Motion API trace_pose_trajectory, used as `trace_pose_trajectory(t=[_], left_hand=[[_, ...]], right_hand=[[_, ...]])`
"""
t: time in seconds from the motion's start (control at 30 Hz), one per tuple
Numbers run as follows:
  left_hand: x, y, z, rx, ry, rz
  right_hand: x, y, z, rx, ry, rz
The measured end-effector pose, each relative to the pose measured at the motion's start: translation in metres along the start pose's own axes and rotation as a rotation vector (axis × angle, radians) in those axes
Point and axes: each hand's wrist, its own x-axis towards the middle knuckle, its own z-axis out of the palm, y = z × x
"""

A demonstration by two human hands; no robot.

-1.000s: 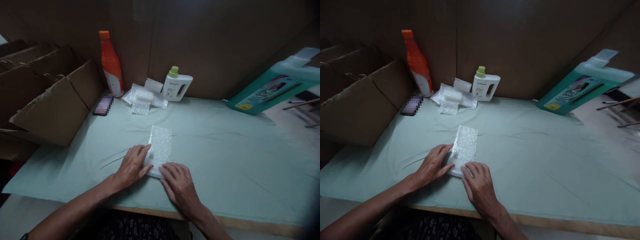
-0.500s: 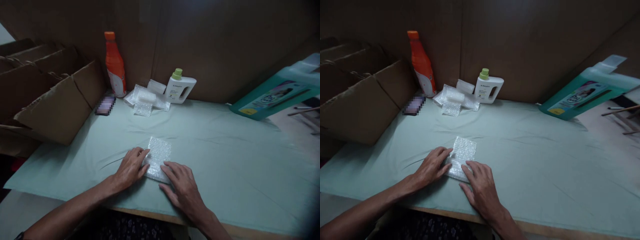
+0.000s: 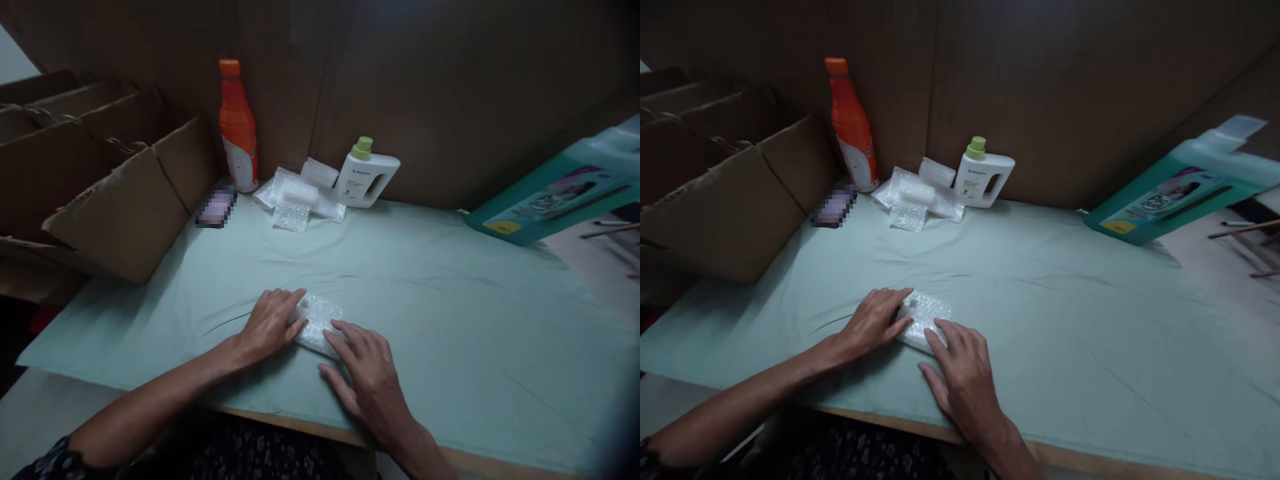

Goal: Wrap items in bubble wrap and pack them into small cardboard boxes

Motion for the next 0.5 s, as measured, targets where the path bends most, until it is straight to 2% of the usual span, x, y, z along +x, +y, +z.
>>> trace_pose_trajectory(t=[0.1, 0.23, 0.3, 0.4, 0.5], left_hand=[[-0.001, 0.003, -0.005, -0.134, 0.035, -0.108], [-0.024, 0.015, -0.015, -0.71, 0.003, -0.415], [-0.033, 0.023, -0.014, -1.006, -0.034, -0.525], [-0.037, 0.034, -0.008, -1.22, -0.036, -0.551], [-0.041, 0.041, -0.007, -1.106, 0.04, -0.465]], right_hand=[[0.008, 0.002, 0.006, -0.027, -0.081, -0.034], [0.016, 0.011, 0.007, 0.159, -0.009, 0.073], [0.017, 0.012, 0.003, 0.321, -0.04, 0.182], [0.016, 0.011, -0.004, 0.537, -0.195, 0.294], [0.016, 0.013, -0.005, 0.665, -0.278, 0.325]])
